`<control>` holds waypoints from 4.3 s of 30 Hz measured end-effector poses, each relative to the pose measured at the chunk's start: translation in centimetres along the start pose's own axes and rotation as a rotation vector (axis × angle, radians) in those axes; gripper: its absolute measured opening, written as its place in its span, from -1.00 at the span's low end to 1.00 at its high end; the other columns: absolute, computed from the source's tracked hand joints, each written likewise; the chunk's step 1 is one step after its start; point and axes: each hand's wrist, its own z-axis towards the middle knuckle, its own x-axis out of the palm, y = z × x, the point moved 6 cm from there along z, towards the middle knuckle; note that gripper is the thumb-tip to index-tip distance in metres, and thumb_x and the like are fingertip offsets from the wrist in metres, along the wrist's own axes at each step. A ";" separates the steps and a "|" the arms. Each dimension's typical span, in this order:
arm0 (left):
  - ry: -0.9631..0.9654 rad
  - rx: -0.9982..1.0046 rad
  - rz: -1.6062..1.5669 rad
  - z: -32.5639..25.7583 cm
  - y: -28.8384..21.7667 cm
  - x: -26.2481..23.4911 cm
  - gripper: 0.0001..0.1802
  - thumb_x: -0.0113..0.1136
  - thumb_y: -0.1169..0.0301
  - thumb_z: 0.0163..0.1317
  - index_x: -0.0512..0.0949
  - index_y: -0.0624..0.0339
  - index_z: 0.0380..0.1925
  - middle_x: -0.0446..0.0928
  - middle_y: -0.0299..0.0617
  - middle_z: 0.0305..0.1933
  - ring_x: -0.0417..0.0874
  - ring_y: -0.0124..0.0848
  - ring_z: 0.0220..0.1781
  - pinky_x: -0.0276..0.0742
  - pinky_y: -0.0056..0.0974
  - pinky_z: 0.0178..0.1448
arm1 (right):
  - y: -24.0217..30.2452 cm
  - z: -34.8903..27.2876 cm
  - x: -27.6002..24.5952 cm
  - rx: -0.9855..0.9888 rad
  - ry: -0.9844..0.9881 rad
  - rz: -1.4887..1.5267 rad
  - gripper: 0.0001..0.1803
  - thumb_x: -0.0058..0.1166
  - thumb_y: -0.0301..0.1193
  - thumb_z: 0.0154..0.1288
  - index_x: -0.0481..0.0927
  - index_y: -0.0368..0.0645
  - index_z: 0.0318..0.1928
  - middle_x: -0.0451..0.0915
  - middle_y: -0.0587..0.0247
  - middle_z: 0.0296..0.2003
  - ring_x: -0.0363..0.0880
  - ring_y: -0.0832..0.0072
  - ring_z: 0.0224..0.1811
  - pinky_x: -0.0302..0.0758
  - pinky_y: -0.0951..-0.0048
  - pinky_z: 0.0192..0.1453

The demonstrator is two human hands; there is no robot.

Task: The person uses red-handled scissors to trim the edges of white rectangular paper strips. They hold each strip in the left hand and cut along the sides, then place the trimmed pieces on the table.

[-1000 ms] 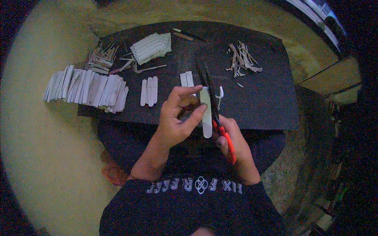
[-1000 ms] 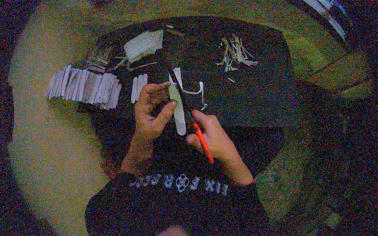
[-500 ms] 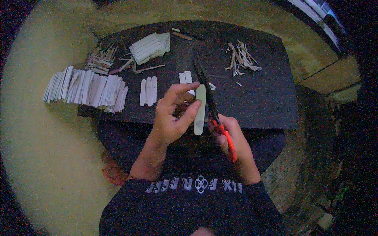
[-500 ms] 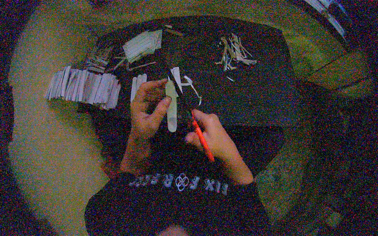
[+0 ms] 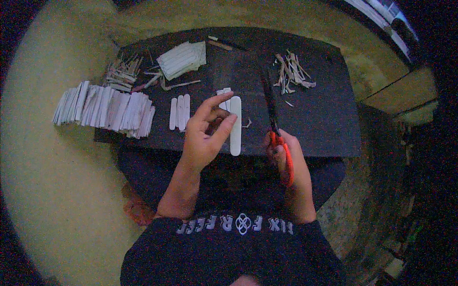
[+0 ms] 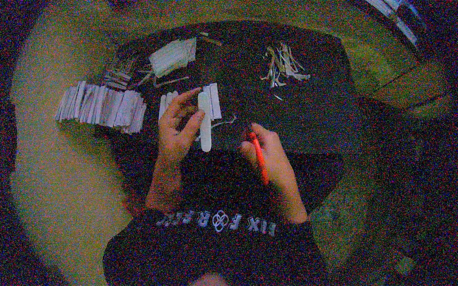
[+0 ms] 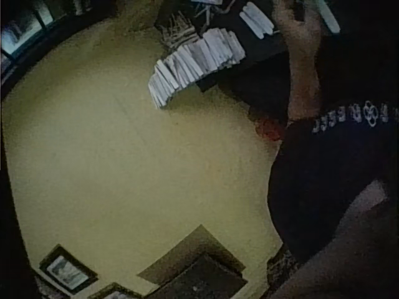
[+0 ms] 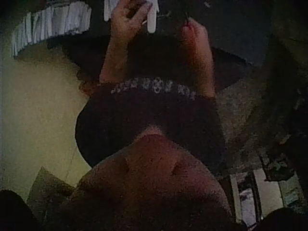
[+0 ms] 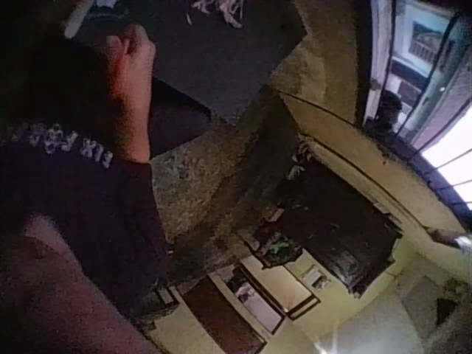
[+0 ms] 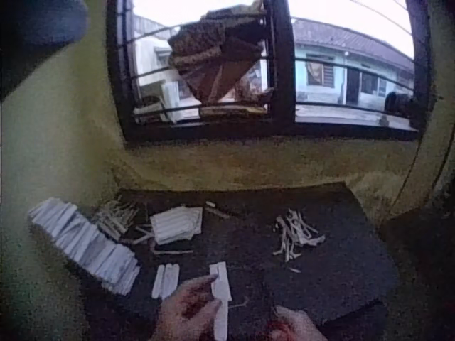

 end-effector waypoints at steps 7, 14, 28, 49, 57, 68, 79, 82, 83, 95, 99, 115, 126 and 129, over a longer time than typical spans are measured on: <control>0.026 -0.126 -0.027 0.8 3.6 0.3 -0.62 0.09 0.52 0.03 0.33 0.19 -0.09 0.50 -0.24 -0.44 0.44 -0.60 -0.41 0.33 -0.51 -0.34 | -0.2 0.9 -1.3 0.086 -0.072 -0.055 -0.63 0.09 -0.19 0.01 0.41 -0.28 -0.40 0.40 0.28 -0.61 0.30 0.61 -0.56 0.28 0.52 -0.46; -0.002 -0.101 0.022 1.7 5.0 -1.8 -0.63 0.10 0.51 0.02 0.36 0.15 -0.10 0.46 -0.19 -0.23 0.47 -0.47 -0.21 0.41 -0.39 -0.19 | -1.6 2.5 -3.5 0.019 -0.292 -0.393 -0.64 0.20 -0.36 -0.10 0.43 -0.32 -0.31 0.49 0.16 -0.43 0.45 0.46 -0.38 0.37 0.48 -0.31; -0.244 -0.215 0.323 2.3 9.3 -12.7 -0.73 0.09 0.46 0.01 0.45 0.25 -0.22 0.52 -0.07 -0.40 0.55 -0.34 -0.42 0.41 -0.32 -0.36 | -1.9 4.6 -2.9 0.070 -0.380 -0.487 -0.63 0.16 -0.50 -0.11 0.42 -0.37 -0.23 0.53 0.19 -0.37 0.45 0.57 -0.37 0.37 0.55 -0.24; 0.335 0.108 0.707 -2.8 6.7 -1.4 -0.84 0.03 0.43 0.03 0.45 0.27 -0.39 0.40 -0.06 -0.32 0.46 -0.10 -0.27 0.40 -0.18 -0.18 | -4.8 6.0 -5.1 0.143 -0.399 -0.588 -0.50 0.20 -0.29 -0.12 0.44 -0.32 -0.15 0.54 0.09 -0.30 0.53 0.41 -0.27 0.42 0.47 -0.16; 0.541 0.066 0.409 -1.8 5.0 2.6 -0.83 0.05 0.42 0.03 0.46 0.28 -0.39 0.43 -0.05 -0.34 0.47 -0.18 -0.23 0.39 -0.25 -0.19 | -6.7 5.8 -5.7 -0.012 -0.476 -0.369 -0.57 0.24 -0.33 -0.15 0.46 -0.29 -0.24 0.53 0.19 -0.38 0.48 0.50 -0.34 0.39 0.51 -0.23; 0.222 0.029 0.210 8.4 4.1 7.6 -0.80 0.01 0.42 0.10 0.47 0.32 -0.32 0.52 -0.13 -0.42 0.54 -0.40 -0.38 0.41 -0.38 -0.24 | -9.4 4.8 -8.8 -0.084 -0.580 0.378 -0.84 0.07 -0.38 0.06 0.40 -0.13 -0.37 0.36 0.50 -0.63 0.31 0.75 -0.65 0.20 0.73 -0.68; -0.129 -0.046 0.816 5.1 6.7 0.3 -0.54 0.16 0.26 -0.03 0.35 0.31 -0.17 0.33 0.06 -0.14 0.36 -0.08 -0.06 0.31 -0.14 -0.03 | -8.3 3.6 -7.9 0.035 -0.601 0.570 -0.87 -0.03 -0.38 0.13 0.34 -0.12 -0.34 0.31 0.44 -0.68 0.25 0.71 -0.72 0.16 0.71 -0.74; -0.071 -0.195 1.005 3.2 8.7 -2.4 -0.52 0.18 0.22 -0.06 0.36 0.32 -0.19 0.32 0.06 -0.15 0.37 -0.06 -0.09 0.31 -0.15 -0.02 | -7.8 3.0 -7.3 0.067 -0.625 0.564 -0.85 0.08 -0.44 0.04 0.40 -0.13 -0.36 0.40 0.45 -0.56 0.33 0.72 -0.59 0.26 0.68 -0.60; -0.047 -0.166 0.977 3.1 8.8 -2.5 -0.52 0.18 0.21 -0.07 0.37 0.32 -0.20 0.32 0.06 -0.15 0.37 -0.06 -0.09 0.30 -0.16 -0.02 | -7.5 3.1 -7.0 0.041 -0.616 0.517 -0.86 0.04 -0.45 0.06 0.38 -0.12 -0.36 0.36 0.46 -0.59 0.31 0.72 -0.62 0.23 0.70 -0.64; 0.038 -0.142 0.575 3.8 8.9 -0.9 -0.57 0.17 0.41 -0.10 0.32 0.29 -0.19 0.45 0.04 -0.26 0.48 -0.08 -0.21 0.38 -0.17 -0.12 | -6.3 2.9 -6.2 0.008 -0.552 0.156 -0.71 0.22 -0.43 -0.09 0.41 -0.19 -0.34 0.44 0.41 -0.48 0.37 0.64 -0.45 0.33 0.62 -0.33; -0.007 -0.185 0.368 3.4 8.5 -1.8 -0.61 0.17 0.43 -0.07 0.34 0.31 -0.21 0.48 -0.05 -0.27 0.51 -0.26 -0.25 0.39 -0.28 -0.17 | -7.2 3.1 -6.5 -0.025 -0.570 0.174 -0.67 0.23 -0.44 -0.12 0.41 -0.19 -0.30 0.43 0.42 -0.46 0.35 0.65 -0.43 0.32 0.62 -0.34; -0.386 -0.168 -1.018 -0.4 -0.1 -6.5 -0.82 0.04 0.55 0.06 0.29 0.10 -0.37 0.38 -0.26 -0.29 0.46 -0.46 -0.32 0.42 -0.42 -0.32 | 3.9 0.6 5.1 0.005 0.132 0.062 -0.46 -0.03 -0.13 0.03 0.31 -0.28 -0.07 0.42 0.31 -0.34 0.32 0.57 -0.38 0.24 0.58 -0.34; -0.438 -0.051 -0.517 -0.8 -0.4 -4.1 -0.85 -0.02 0.51 0.10 0.33 0.17 -0.29 0.34 -0.27 -0.29 0.39 -0.55 -0.31 0.35 -0.48 -0.27 | 7.5 1.7 7.3 -0.055 0.297 -0.280 -0.35 0.06 -0.13 0.01 0.24 -0.35 0.00 0.42 -0.11 -0.18 0.41 0.13 -0.10 0.33 0.34 -0.04; -0.245 0.081 -0.171 -1.2 -1.3 -2.7 -0.78 -0.02 0.52 0.07 0.36 0.28 -0.23 0.34 -0.24 -0.24 0.38 -0.53 -0.25 0.32 -0.46 -0.17 | 6.1 1.1 5.8 0.019 0.245 -0.180 -0.40 0.07 -0.16 0.01 0.28 -0.35 -0.06 0.44 -0.08 -0.22 0.43 0.13 -0.14 0.35 0.31 -0.08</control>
